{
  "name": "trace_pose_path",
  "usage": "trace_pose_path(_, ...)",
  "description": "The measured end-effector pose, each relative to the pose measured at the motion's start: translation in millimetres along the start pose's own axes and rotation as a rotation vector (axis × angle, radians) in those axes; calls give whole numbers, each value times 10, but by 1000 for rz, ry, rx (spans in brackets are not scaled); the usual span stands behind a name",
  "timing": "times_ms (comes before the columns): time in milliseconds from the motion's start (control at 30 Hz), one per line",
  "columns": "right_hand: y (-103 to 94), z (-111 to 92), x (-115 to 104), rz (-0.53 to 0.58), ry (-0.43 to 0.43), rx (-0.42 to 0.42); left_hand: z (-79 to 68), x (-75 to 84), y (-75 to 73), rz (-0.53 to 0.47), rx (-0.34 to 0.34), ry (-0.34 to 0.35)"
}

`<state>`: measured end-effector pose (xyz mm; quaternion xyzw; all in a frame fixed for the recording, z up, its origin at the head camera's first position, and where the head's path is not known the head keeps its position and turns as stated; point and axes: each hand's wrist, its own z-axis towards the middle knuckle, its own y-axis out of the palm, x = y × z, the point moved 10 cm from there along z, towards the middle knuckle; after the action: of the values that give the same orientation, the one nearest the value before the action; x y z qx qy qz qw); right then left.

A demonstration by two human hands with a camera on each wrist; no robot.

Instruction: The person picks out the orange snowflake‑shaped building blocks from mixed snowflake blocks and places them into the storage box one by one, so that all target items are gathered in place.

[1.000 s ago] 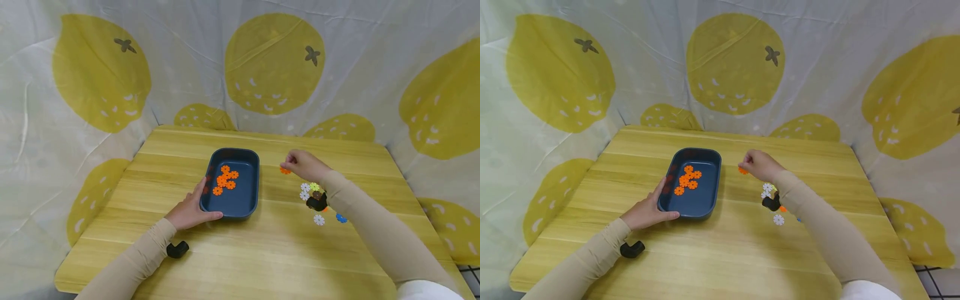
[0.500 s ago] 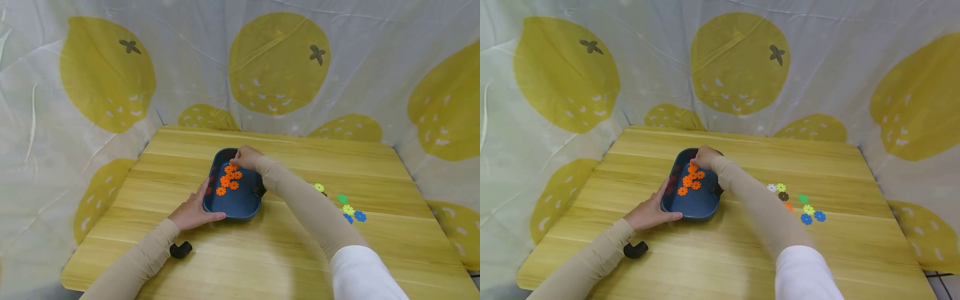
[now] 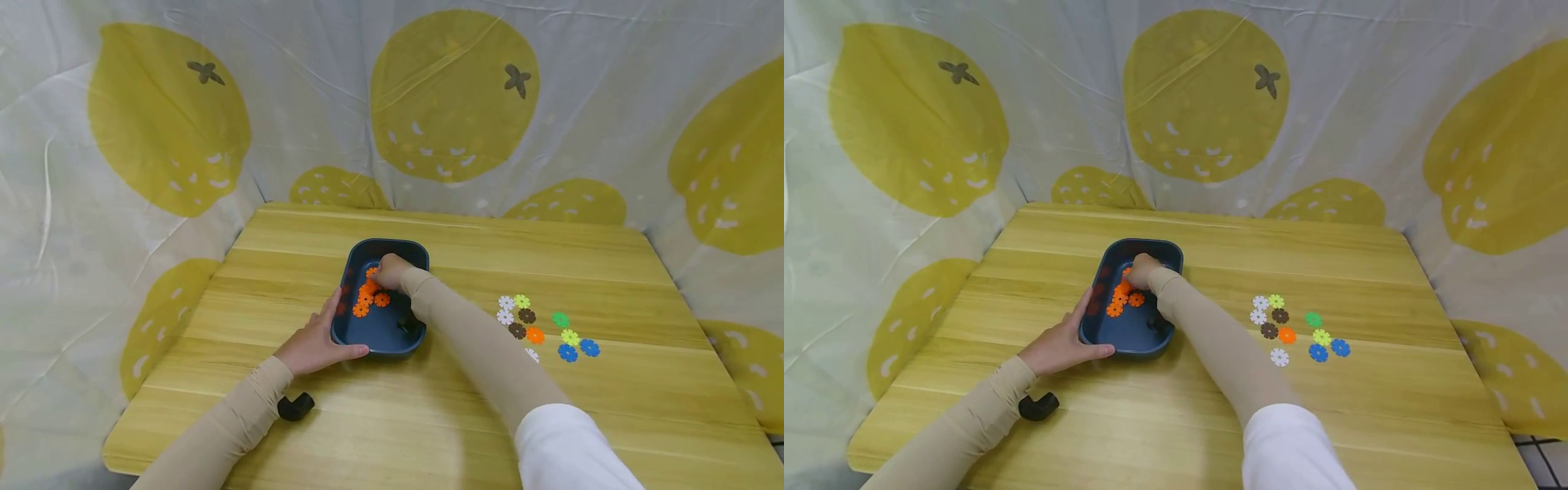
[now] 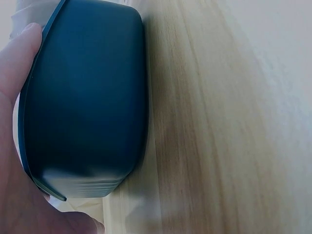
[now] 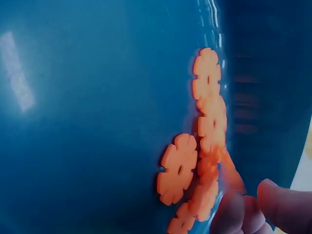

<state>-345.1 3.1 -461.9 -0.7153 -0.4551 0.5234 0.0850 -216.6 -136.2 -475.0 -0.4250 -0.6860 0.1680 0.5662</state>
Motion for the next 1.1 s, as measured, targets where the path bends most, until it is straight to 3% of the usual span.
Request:
trace_pose_path(133, -79, -118, -48, 13, -29, 37, -1, -6, 7, 13, -6, -9)
trace_pose_path(300, -218, -372, -198, -4, -125, 66, 3, 6, 7, 17, -7, -4)
trace_pose_path(533, -580, -816, -186, -5, -210, 100, 20, 18, 7, 32, -6, -7)
trace_pose_path(667, -840, -1079, 56, 13, -205, 135, 27, 3, 6, 38, -7, -23)
trace_pose_path(867, -1162, -1496, 639, 27, -158, 187, 14, -23, 11, 33, -13, -36)
trace_pose_path(1100, -1282, -1907, 1423, 20, -65, 215, 20, -39, 8, 30, -11, -32)
